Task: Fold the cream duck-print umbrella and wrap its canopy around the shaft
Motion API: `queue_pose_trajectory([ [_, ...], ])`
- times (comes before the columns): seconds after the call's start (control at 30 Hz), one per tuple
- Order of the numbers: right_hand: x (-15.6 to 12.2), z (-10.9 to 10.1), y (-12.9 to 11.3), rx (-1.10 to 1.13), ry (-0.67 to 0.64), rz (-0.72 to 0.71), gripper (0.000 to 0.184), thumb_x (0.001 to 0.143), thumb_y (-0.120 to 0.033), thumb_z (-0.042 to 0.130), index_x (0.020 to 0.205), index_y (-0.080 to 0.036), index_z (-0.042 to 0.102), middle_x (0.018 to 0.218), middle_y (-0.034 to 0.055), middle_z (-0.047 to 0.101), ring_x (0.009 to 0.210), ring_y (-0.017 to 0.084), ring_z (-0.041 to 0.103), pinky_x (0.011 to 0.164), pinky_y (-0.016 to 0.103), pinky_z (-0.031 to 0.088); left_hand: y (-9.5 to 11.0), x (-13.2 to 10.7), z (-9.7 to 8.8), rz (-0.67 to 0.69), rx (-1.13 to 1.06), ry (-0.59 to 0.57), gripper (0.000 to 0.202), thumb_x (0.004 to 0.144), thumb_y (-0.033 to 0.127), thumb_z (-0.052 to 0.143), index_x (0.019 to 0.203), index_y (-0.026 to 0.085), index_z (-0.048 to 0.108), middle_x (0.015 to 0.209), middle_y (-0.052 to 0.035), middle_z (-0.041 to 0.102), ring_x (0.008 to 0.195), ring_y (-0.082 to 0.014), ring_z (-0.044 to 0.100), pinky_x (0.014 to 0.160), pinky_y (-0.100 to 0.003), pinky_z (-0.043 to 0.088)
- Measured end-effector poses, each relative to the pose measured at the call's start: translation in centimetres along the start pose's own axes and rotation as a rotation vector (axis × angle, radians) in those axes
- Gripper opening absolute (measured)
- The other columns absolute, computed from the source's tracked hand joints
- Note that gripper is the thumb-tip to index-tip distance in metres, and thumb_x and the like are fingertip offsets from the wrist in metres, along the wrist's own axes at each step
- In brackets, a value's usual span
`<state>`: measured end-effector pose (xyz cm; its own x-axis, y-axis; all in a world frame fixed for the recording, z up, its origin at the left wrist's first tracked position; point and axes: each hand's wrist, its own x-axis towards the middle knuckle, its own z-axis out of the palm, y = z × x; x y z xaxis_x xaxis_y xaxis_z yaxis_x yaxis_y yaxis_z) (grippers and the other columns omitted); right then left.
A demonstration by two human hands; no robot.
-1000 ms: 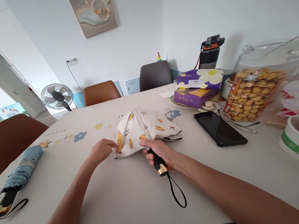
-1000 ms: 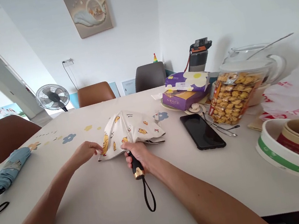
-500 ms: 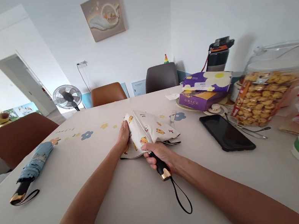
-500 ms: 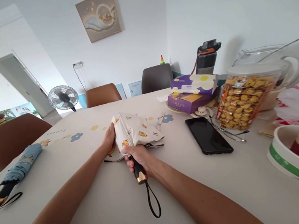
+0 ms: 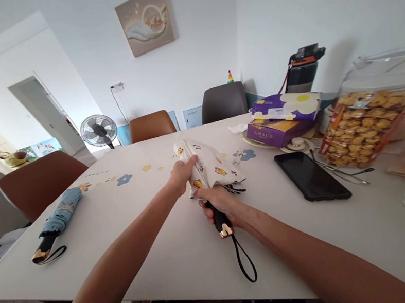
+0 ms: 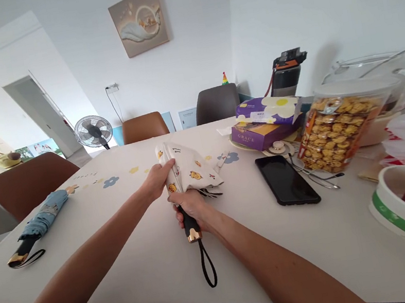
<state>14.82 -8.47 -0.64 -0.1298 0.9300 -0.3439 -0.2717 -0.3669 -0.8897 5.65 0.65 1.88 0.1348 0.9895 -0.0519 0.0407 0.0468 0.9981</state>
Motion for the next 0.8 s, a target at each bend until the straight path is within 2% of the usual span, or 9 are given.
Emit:
queue_pose_trajectory([
  [0.17,-0.4,-0.3,-0.4,0.044,-0.103,-0.049,0.016,0.073,-0.026,0.058,0.070,-0.019,0.044,0.054,-0.0056,0.045,0.034,0.006,0.037,0.029,0.021,0.037,1.1,0.5,0.3,-0.097,-0.315,-0.134,0.031,0.067,0.030,0.071,0.088,0.010,0.062,0.087,-0.0126,0.068,0.084,-0.0242,0.064,0.079,-0.035,0.051],
  [0.27,-0.6,-0.3,-0.5,0.043,-0.176,-0.065,0.018,0.072,-0.028,0.060,0.072,-0.019,0.044,0.054,-0.0060,0.045,0.033,0.006,0.036,0.029,0.021,0.037,1.2,0.2,0.2,-0.190,-0.518,-0.233,0.038,0.068,0.032,0.069,0.098,0.011,0.061,0.088,-0.0114,0.069,0.084,-0.0246,0.065,0.084,-0.037,0.051],
  [0.37,-0.6,-0.4,-0.4,0.031,-0.239,-0.070,0.020,0.072,-0.029,0.062,0.075,-0.019,0.045,0.055,-0.0057,0.046,0.033,0.006,0.037,0.030,0.021,0.038,0.9,0.1,0.2,-0.199,-0.645,-0.279,0.041,0.070,0.034,0.065,0.104,0.012,0.060,0.086,-0.0094,0.069,0.084,-0.0248,0.066,0.086,-0.039,0.050],
  [0.47,-0.6,-0.3,-0.2,0.038,-0.262,-0.086,0.022,0.073,-0.031,0.063,0.084,-0.018,0.048,0.061,-0.0038,0.050,0.036,0.006,0.039,0.032,0.022,0.042,0.6,0.0,0.0,-0.190,-0.683,-0.258,0.042,0.069,0.031,0.064,0.106,0.013,0.059,0.085,-0.0080,0.070,0.084,-0.0248,0.066,0.087,-0.039,0.050],
  [0.57,-0.7,0.0,-0.1,0.061,-0.231,-0.055,0.032,0.073,-0.034,0.065,0.095,-0.018,0.050,0.075,0.0009,0.056,0.044,0.010,0.051,0.038,0.029,0.051,0.4,-0.2,-0.4,-0.209,-0.658,-0.223,0.044,0.068,0.030,0.064,0.108,0.013,0.057,0.085,-0.0082,0.069,0.083,-0.0252,0.066,0.086,-0.040,0.051],
  [0.63,-0.8,0.3,0.0,0.083,-0.231,-0.032,0.037,0.071,-0.035,0.067,0.100,-0.019,0.049,0.083,0.0029,0.058,0.051,0.013,0.057,0.038,0.029,0.051,0.3,-0.3,-0.7,-0.225,-0.629,-0.228,0.044,0.069,0.033,0.063,0.109,0.014,0.057,0.085,-0.0087,0.069,0.083,-0.0258,0.066,0.086,-0.041,0.051],
  [0.7,-0.8,0.6,0.2,0.105,-0.247,-0.021,0.034,0.072,-0.035,0.066,0.098,-0.019,0.050,0.084,0.0025,0.059,0.047,0.010,0.054,0.035,0.024,0.046,0.0,-0.3,-0.9,-0.253,-0.593,-0.265,0.044,0.071,0.037,0.061,0.108,0.014,0.058,0.086,-0.0095,0.069,0.084,-0.0267,0.066,0.085,-0.042,0.051],
  [0.8,-0.6,0.8,0.6,0.123,-0.207,-0.019,0.023,0.073,-0.031,0.065,0.085,-0.017,0.051,0.073,-0.0015,0.055,0.036,0.004,0.042,0.031,0.020,0.039,-0.9,0.2,-1.0,-0.279,-0.541,-0.288,0.044,0.071,0.040,0.061,0.107,0.013,0.058,0.086,-0.0109,0.069,0.084,-0.0274,0.066,0.085,-0.042,0.051],
])
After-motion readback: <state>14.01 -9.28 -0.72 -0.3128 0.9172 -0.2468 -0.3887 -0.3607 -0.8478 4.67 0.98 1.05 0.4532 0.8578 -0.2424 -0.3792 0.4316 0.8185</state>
